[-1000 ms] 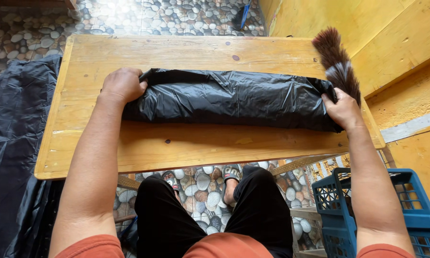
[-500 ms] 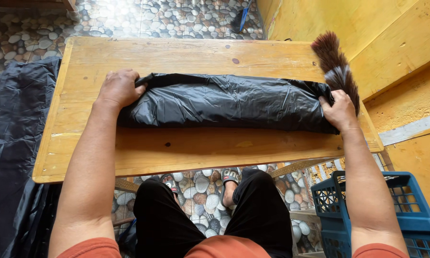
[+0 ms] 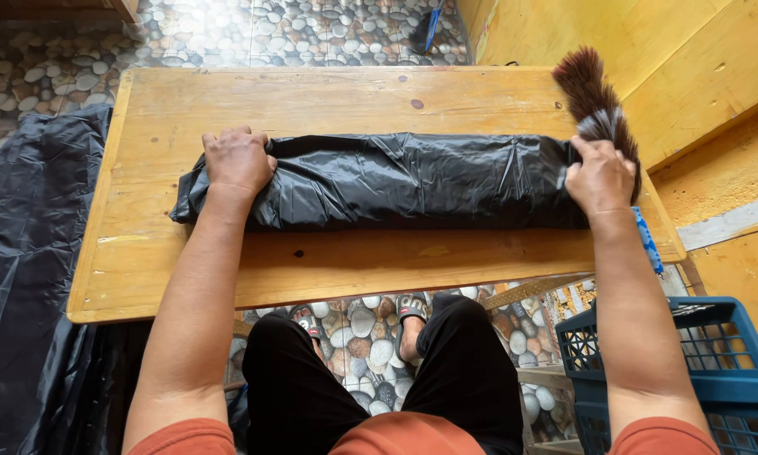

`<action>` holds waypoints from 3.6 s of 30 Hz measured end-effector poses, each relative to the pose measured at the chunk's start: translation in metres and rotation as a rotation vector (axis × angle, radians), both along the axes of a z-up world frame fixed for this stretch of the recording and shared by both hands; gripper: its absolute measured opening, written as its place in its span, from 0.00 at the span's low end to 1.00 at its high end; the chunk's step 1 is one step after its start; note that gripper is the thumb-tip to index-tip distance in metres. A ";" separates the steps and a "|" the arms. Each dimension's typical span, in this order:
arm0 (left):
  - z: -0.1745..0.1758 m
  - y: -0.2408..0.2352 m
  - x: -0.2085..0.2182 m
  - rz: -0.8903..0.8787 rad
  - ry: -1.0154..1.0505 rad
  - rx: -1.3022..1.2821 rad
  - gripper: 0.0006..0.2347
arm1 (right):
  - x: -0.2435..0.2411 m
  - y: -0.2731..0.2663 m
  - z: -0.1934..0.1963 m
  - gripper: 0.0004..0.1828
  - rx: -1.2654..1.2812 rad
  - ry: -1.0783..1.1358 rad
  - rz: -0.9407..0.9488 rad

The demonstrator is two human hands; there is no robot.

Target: The person folds a large black plastic sheet on a wooden table, using a brush to smooth the surface and pressing down to create neat creases. They roll the sheet into a compact bundle and tuck the ends to secure it.

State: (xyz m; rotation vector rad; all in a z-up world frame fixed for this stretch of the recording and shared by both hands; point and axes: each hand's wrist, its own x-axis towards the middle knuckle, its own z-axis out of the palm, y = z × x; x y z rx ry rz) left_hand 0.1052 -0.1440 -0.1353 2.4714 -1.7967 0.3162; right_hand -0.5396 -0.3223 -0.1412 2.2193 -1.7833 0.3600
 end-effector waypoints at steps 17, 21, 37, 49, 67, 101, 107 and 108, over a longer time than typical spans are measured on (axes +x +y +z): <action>0.007 0.013 0.002 -0.015 0.115 -0.099 0.11 | 0.212 0.090 0.045 0.37 0.186 -0.017 0.421; 0.000 0.006 0.015 0.046 0.234 0.000 0.16 | 0.213 0.081 0.028 0.37 0.173 -0.047 0.416; 0.088 0.004 -0.046 0.076 0.169 0.085 0.46 | 0.209 0.076 0.018 0.37 0.194 -0.045 0.432; 0.045 -0.004 -0.178 -0.351 0.263 0.232 0.36 | 0.209 0.077 0.024 0.38 0.238 -0.055 0.414; 0.038 0.000 -0.171 -0.337 0.303 0.185 0.36 | 0.102 0.038 0.033 0.36 0.299 -0.158 0.215; 0.040 0.023 -0.115 -0.175 0.374 0.202 0.41 | -0.074 0.114 0.040 0.29 0.270 -0.004 -0.291; 0.049 0.025 -0.118 -0.178 0.390 0.223 0.41 | -0.094 0.117 0.032 0.21 0.021 -0.317 -0.279; 0.049 0.025 -0.118 -0.170 0.389 0.237 0.41 | -0.098 0.115 0.031 0.17 -0.102 -0.434 -0.223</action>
